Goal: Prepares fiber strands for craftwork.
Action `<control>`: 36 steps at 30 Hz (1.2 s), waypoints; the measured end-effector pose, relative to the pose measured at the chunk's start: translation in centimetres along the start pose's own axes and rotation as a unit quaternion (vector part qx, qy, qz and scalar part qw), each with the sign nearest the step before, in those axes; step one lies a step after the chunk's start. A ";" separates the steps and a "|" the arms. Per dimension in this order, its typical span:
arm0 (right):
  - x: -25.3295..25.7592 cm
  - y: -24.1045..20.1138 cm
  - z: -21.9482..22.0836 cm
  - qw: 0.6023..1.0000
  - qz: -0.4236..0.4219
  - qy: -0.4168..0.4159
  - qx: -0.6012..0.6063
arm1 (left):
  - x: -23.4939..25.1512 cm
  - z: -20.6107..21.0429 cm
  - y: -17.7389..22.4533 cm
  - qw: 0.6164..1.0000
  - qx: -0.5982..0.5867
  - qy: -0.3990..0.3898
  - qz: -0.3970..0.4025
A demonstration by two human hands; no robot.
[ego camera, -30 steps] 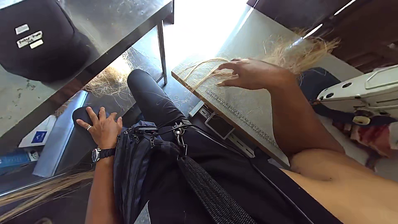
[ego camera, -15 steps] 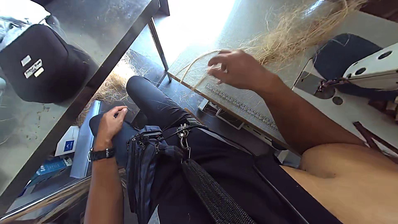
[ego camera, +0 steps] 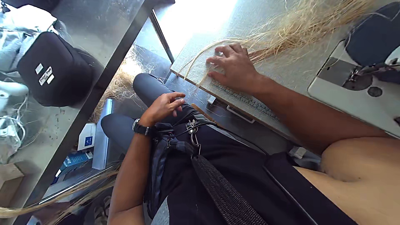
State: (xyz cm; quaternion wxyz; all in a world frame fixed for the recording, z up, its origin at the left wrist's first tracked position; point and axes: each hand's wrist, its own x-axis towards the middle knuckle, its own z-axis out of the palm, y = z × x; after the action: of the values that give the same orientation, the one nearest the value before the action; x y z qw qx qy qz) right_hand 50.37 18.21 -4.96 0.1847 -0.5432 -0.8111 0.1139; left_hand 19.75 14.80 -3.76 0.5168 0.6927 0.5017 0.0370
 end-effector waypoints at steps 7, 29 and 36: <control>-0.2 -0.6 0.6 0.995 -0.013 0.067 0.076 | -1.0 0.0 -1.3 0.995 -0.083 0.006 0.051; 0.1 -0.4 1.8 0.977 -0.166 0.011 0.131 | -1.7 0.3 -1.8 0.996 -0.048 -0.023 0.072; 0.2 -0.2 1.8 0.976 -0.161 0.009 0.145 | -2.4 0.4 -1.9 0.989 -0.076 0.070 0.108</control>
State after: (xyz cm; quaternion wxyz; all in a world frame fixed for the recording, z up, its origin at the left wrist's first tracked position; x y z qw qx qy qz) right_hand 49.38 18.32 -6.44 0.2848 -0.3737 -0.8610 0.1945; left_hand 17.58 12.65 -4.25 0.5245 0.6972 0.4546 0.1794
